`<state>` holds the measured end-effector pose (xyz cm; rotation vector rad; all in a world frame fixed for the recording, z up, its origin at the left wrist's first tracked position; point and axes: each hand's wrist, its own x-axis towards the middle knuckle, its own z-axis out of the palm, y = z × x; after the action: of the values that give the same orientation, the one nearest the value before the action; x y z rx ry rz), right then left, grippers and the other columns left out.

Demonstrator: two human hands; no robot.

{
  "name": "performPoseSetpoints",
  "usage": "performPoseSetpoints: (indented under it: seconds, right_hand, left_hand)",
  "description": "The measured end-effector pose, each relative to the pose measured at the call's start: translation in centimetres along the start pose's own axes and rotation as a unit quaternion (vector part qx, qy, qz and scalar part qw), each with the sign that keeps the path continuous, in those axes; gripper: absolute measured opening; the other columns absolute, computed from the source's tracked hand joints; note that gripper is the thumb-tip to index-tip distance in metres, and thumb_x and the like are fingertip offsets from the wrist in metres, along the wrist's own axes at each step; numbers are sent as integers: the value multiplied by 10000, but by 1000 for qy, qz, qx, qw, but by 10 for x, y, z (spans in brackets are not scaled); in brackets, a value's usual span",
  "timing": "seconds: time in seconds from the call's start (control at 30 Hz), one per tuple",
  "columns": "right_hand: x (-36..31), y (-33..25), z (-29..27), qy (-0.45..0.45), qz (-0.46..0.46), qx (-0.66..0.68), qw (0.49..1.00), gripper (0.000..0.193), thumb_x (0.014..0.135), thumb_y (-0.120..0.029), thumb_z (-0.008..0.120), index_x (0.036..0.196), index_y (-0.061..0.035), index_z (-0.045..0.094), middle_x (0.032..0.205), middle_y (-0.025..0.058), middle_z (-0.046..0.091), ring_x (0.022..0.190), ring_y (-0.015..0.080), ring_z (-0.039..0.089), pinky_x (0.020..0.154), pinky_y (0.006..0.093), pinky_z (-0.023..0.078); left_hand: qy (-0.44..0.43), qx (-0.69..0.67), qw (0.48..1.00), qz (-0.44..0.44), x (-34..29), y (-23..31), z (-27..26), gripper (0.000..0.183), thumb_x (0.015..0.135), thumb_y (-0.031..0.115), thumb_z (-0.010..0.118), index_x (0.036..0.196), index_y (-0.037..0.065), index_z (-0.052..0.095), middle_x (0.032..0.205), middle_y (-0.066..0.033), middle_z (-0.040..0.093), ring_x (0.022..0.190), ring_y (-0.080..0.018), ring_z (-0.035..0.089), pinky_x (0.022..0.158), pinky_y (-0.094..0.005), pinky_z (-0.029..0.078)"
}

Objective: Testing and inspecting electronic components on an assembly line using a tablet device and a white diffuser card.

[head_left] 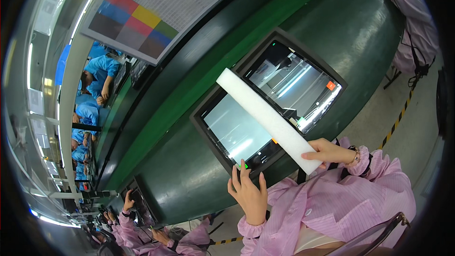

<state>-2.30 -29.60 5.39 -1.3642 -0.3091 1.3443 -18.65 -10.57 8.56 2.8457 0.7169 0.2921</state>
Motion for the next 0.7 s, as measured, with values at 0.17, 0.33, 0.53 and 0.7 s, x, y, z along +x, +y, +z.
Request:
performPoseSetpoints:
  seconds: [0.17, 0.33, 0.53, 0.7]
  right_hand:
    - [-18, -22, -25, 49, -116, -76, 989, 386, 899, -293, 600, 1125, 15, 544, 890, 32, 617, 696, 90, 572, 598, 247, 486]
    - [-38, -27, -93, 109, -149, -18, 983, 520, 904, -264, 595, 1313, -37, 368, 1090, 20, 521, 965, 69, 495, 831, 233, 432]
    - [-67, -39, -126, 151, -120, -51, 980, 718, 898, -357, 558, 1477, -128, 201, 1003, 9, 593, 658, 14, 523, 456, 168, 403]
    - [-73, -28, -141, 196, -137, -35, 970, 645, 882, -347, 576, 1434, -121, 331, 919, -1, 612, 597, 19, 511, 437, 169, 395]
  left_hand:
    - [-28, -45, 997, 56, 11, 16, 1, 440, 832, 155, 626, 1208, -12, 471, 1219, -94, 564, 1251, -305, 398, 1021, -468, 242]
    - [-84, -104, 978, 161, 38, 67, 11, 290, 821, 169, 632, 1042, 13, 526, 1363, -65, 478, 1256, -299, 394, 1027, -473, 231]
    - [-90, -110, 965, 222, 54, 93, 24, 273, 836, 188, 624, 1036, 27, 532, 1349, -60, 488, 1273, -296, 388, 1033, -487, 224]
    - [-94, -98, 962, 237, 58, 99, 30, 274, 834, 184, 627, 1033, 18, 538, 1338, -57, 497, 1283, -290, 379, 1026, -491, 235]
